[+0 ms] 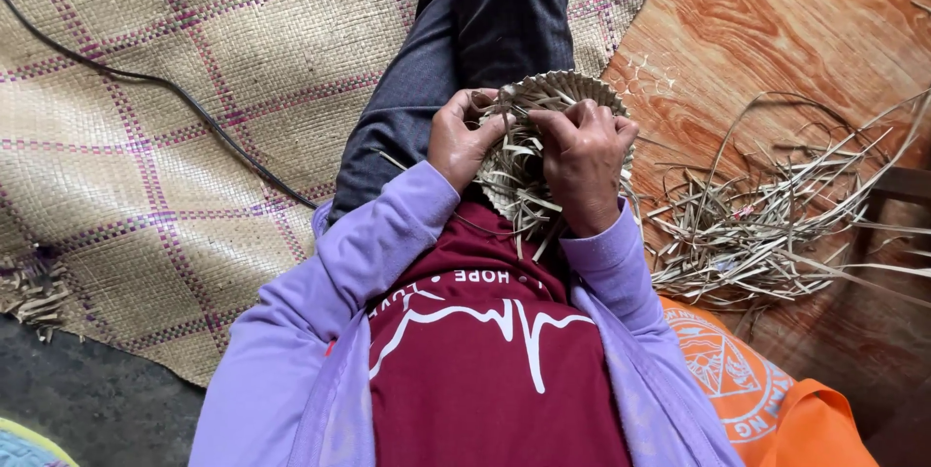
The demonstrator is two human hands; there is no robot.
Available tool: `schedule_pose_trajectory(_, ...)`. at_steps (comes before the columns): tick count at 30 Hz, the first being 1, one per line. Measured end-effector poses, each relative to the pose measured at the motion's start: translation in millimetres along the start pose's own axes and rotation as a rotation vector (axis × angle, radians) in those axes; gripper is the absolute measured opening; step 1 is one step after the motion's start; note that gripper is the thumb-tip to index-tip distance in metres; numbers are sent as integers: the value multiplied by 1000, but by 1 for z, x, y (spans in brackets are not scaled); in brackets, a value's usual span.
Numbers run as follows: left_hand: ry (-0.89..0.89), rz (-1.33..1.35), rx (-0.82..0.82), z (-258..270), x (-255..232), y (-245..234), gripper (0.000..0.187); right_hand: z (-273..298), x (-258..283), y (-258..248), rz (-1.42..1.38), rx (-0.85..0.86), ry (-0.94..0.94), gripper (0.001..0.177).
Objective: Weaving the sides of a small basket using dried plant fibers while sitting on a mat.
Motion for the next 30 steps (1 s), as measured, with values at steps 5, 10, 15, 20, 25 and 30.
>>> schedule_pose_trajectory(5,-64,135,-24,0,4,3,37,-3,0,-9,-32,35,-11,17)
schedule_pose_trajectory(10,-128,204,-56,1,7,2,35,0,1,-16,6,47,10,18)
schedule_pose_trajectory(15,-114,228,-68,3,4,4,29,1,1,-29,69,64,27,21)
schedule_pose_trajectory(20,-138,208,-73,1,9,3,28,14,-14,-33,34,122,71,19)
schedule_pose_trajectory(25,-137,189,-83,0,11,3,27,16,-19,-36,-16,164,110,17)
schedule_pose_trajectory(30,-147,222,-84,1,9,5,30,23,-27,-35,-79,204,169,17)
Point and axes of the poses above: each hand's wrist, its own z-axis away from the middle knuckle, its own y-axis out of the palm, x = y × z, the point moved 5 cm from there along -z, towards the middle knuckle, and after that the axes turned 1 degree about -x, right-handed, at the moved point
